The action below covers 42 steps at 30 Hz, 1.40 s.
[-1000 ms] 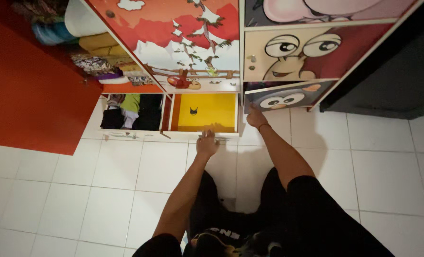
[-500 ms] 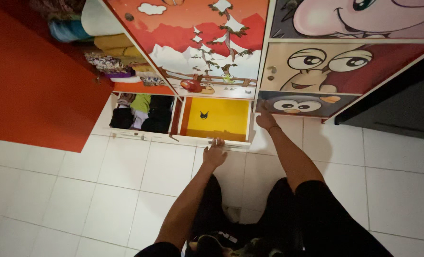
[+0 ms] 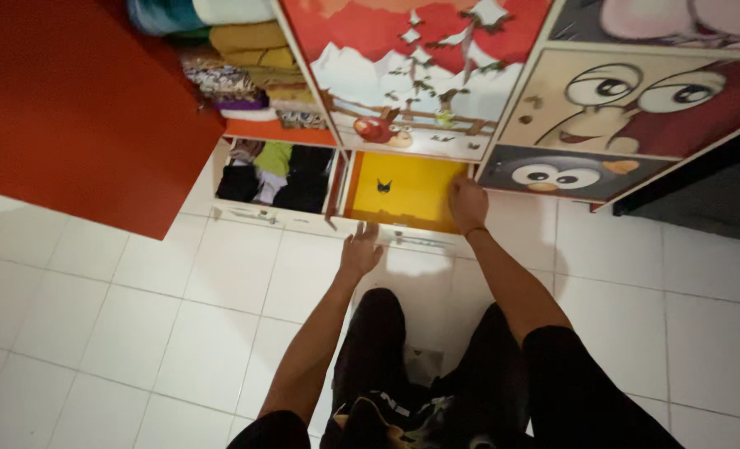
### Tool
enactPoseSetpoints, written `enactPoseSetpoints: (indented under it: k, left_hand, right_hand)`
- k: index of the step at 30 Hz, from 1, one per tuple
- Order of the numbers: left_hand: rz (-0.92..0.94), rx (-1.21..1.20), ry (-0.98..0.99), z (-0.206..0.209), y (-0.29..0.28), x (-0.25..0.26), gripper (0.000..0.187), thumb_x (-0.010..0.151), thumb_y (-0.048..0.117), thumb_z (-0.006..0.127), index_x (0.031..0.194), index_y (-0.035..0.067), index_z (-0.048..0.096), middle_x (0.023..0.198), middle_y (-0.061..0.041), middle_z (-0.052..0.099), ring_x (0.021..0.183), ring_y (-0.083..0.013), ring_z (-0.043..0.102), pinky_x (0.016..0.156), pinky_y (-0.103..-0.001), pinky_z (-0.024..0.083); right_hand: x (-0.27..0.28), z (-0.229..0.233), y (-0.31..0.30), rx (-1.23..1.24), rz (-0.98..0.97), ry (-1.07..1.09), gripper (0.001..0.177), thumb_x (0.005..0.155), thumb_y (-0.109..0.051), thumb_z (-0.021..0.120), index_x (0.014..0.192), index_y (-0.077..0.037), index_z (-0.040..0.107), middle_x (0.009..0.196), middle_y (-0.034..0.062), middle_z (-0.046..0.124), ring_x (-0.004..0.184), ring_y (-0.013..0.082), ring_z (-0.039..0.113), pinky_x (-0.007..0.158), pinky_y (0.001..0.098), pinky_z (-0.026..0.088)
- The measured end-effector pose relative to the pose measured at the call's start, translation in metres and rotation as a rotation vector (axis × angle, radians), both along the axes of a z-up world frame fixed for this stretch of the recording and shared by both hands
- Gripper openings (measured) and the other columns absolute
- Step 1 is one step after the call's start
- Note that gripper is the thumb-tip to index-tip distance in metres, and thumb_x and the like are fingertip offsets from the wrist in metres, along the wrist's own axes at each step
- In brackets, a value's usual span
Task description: The person kneels and opens and closes multiple cabinet doors and drawers in a room. They handle a black cabinet, a red cartoon-decorated cabinet, and a wooden cabinet, opening and closing each door and drawer in sequence.
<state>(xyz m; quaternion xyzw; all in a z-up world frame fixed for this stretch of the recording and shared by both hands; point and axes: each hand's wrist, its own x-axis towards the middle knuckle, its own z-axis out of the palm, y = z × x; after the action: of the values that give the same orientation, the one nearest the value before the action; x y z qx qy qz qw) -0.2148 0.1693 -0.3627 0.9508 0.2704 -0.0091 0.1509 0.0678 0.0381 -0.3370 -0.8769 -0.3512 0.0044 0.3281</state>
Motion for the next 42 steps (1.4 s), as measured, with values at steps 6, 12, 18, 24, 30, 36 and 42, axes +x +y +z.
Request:
enactPoseSetpoints:
  k: [6, 12, 18, 24, 30, 36, 42]
  left_hand:
    - [-0.054, 0.107, 0.017, -0.013, 0.025, -0.015, 0.076, 0.088, 0.032, 0.063, 0.156, 0.013, 0.034, 0.160, -0.009, 0.039, 0.144, -0.0375, 0.041, 0.111, -0.063, 0.031]
    - [-0.078, 0.182, 0.056, -0.011, 0.027, -0.017, 0.071, 0.087, 0.025, 0.061, 0.154, 0.015, 0.040, 0.154, -0.006, 0.051, 0.137, -0.0317, 0.051, 0.108, -0.059, 0.037]
    - [-0.070, 0.141, 0.152, -0.010, 0.030, -0.014, 0.069, 0.090, 0.023, 0.060, 0.155, 0.016, 0.040, 0.147, 0.000, 0.056, 0.137, -0.0297, 0.051, 0.109, -0.058, 0.036]
    - [-0.046, 0.194, 0.087, -0.005, 0.025, -0.012, 0.071, 0.084, 0.023, 0.063, 0.151, 0.016, 0.042, 0.156, -0.003, 0.049, 0.135, -0.0288, 0.052, 0.107, -0.054, 0.037]
    - [-0.018, 0.130, 0.182, -0.001, 0.034, 0.008, 0.076, 0.086, 0.024, 0.062, 0.156, 0.016, 0.035, 0.162, -0.003, 0.039, 0.144, -0.0275, 0.043, 0.111, -0.053, 0.035]
    - [0.036, 0.063, 0.294, -0.007, 0.061, 0.067, 0.085, 0.087, 0.026, 0.063, 0.161, 0.014, 0.022, 0.169, -0.004, 0.024, 0.149, -0.0271, 0.035, 0.115, -0.055, 0.030]
    - [0.041, 0.093, 0.324, -0.003, 0.081, 0.092, 0.084, 0.090, 0.025, 0.061, 0.163, 0.016, 0.020, 0.171, -0.001, 0.020, 0.152, -0.0268, 0.029, 0.115, -0.057, 0.029]
  right_hand:
    - [-0.049, -0.026, 0.071, 0.131, 0.205, 0.140, 0.019, 0.092, -0.015, 0.064, 0.108, -0.008, 0.071, 0.108, 0.0164, 0.073, 0.102, 0.0356, 0.069, 0.091, 0.0432, 0.055]
    - [-0.076, -0.032, 0.130, -0.040, 0.420, 0.240, 0.040, 0.083, -0.012, 0.065, 0.122, -0.008, 0.069, 0.120, 0.0209, 0.070, 0.113, 0.0392, 0.066, 0.099, 0.0424, 0.052]
    - [-0.076, -0.049, 0.169, -0.116, 0.581, 0.083, 0.049, 0.080, -0.010, 0.062, 0.128, -0.005, 0.063, 0.129, 0.0322, 0.060, 0.118, 0.0475, 0.059, 0.094, 0.0507, 0.050]
    - [-0.060, -0.069, 0.181, -0.210, 0.521, 0.183, 0.031, 0.089, -0.016, 0.056, 0.116, -0.010, 0.070, 0.114, 0.0233, 0.070, 0.108, 0.0424, 0.066, 0.096, 0.0475, 0.052]
    - [-0.042, -0.059, 0.107, -0.057, 0.558, 0.367, 0.029, 0.099, -0.030, 0.061, 0.102, -0.004, 0.073, 0.107, 0.0212, 0.073, 0.100, 0.0394, 0.069, 0.090, 0.0441, 0.055]
    - [-0.023, -0.036, 0.031, -0.045, 0.574, 0.075, 0.034, 0.088, -0.025, 0.070, 0.114, -0.003, 0.073, 0.122, 0.0211, 0.070, 0.114, 0.0384, 0.064, 0.101, 0.0438, 0.049]
    - [-0.035, -0.033, 0.002, -0.285, 0.486, -0.196, 0.061, 0.092, -0.027, 0.065, 0.145, -0.001, 0.050, 0.154, 0.0182, 0.047, 0.143, 0.0330, 0.043, 0.118, 0.0492, 0.033]
